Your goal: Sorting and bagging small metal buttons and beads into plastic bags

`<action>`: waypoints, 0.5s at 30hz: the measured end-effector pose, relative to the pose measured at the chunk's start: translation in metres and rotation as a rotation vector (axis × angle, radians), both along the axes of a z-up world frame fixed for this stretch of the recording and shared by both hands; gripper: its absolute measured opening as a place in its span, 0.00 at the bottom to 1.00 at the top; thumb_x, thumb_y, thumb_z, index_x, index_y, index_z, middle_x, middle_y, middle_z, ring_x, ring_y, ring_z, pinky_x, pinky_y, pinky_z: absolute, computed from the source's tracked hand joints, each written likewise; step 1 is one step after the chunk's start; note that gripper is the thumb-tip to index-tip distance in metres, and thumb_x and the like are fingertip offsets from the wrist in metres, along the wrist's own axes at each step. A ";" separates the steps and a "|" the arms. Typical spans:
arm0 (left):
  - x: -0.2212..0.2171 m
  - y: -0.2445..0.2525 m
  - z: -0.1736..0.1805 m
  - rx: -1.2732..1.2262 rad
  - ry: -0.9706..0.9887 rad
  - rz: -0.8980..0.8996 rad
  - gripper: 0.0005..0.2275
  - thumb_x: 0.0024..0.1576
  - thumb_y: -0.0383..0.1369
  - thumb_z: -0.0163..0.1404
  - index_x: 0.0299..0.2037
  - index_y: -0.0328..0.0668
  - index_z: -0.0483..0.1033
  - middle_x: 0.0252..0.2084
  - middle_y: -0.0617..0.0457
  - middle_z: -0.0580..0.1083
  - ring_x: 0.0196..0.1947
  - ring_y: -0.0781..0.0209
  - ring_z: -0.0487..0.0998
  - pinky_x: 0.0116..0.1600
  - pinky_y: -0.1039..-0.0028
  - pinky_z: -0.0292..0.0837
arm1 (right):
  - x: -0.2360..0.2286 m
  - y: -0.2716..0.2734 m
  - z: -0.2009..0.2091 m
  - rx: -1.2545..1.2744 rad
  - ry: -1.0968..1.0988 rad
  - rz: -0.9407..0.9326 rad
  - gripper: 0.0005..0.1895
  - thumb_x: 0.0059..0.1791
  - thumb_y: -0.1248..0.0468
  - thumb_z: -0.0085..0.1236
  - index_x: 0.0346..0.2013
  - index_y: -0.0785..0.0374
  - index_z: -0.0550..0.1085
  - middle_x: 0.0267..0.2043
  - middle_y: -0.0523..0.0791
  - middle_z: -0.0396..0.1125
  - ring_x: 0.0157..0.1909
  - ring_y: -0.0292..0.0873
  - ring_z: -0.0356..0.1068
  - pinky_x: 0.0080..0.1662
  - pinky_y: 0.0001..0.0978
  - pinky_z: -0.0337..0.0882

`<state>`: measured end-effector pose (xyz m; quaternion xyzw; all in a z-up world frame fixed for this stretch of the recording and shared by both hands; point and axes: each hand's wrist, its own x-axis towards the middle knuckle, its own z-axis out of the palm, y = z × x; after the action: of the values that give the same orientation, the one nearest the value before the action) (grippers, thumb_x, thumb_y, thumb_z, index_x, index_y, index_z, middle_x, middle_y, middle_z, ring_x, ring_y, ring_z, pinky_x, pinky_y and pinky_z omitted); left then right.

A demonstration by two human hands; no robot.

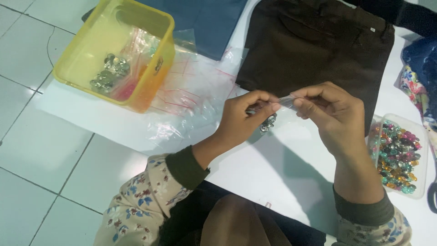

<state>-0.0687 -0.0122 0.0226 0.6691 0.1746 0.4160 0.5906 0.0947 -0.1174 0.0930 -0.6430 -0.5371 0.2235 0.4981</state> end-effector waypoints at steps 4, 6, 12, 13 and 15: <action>-0.037 0.006 0.008 -0.012 0.023 0.108 0.07 0.59 0.34 0.55 0.42 0.43 0.81 0.40 0.57 0.81 0.40 0.69 0.81 0.48 0.80 0.79 | -0.027 0.019 0.005 -0.033 0.109 -0.023 0.07 0.51 0.75 0.62 0.45 0.71 0.78 0.39 0.49 0.72 0.33 0.37 0.69 0.38 0.21 0.72; -0.057 0.010 0.009 -0.047 0.007 0.188 0.08 0.62 0.36 0.52 0.44 0.41 0.80 0.39 0.56 0.80 0.40 0.68 0.81 0.43 0.82 0.76 | -0.039 0.031 0.005 -0.085 0.111 -0.010 0.03 0.51 0.75 0.63 0.38 0.68 0.78 0.36 0.46 0.73 0.33 0.34 0.70 0.38 0.19 0.72; -0.130 0.033 0.042 -0.073 0.101 0.292 0.11 0.63 0.40 0.49 0.50 0.46 0.77 0.38 0.53 0.77 0.22 0.70 0.78 0.20 0.84 0.77 | -0.087 0.080 0.031 -0.180 0.226 0.318 0.25 0.46 0.74 0.64 0.57 0.66 0.71 0.32 0.48 0.72 0.31 0.38 0.74 0.37 0.26 0.78; -0.143 0.046 0.052 -0.078 0.100 0.298 0.11 0.63 0.40 0.49 0.50 0.46 0.77 0.38 0.53 0.77 0.22 0.70 0.78 0.20 0.84 0.77 | -0.100 0.090 0.037 -0.186 0.225 0.323 0.25 0.46 0.74 0.64 0.57 0.66 0.71 0.32 0.48 0.72 0.31 0.38 0.74 0.37 0.26 0.78; -0.170 0.072 0.073 -0.046 0.114 0.327 0.11 0.61 0.30 0.55 0.52 0.47 0.69 0.36 0.57 0.73 0.20 0.74 0.69 0.20 0.84 0.73 | -0.125 0.109 0.048 -0.129 0.293 0.381 0.23 0.50 0.74 0.61 0.55 0.59 0.62 0.28 0.49 0.68 0.29 0.42 0.73 0.36 0.28 0.78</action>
<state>-0.2384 0.0594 0.0957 0.6404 0.3238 0.4639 0.5195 -0.0301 -0.0082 0.1412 -0.5213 -0.5552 0.4382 0.4774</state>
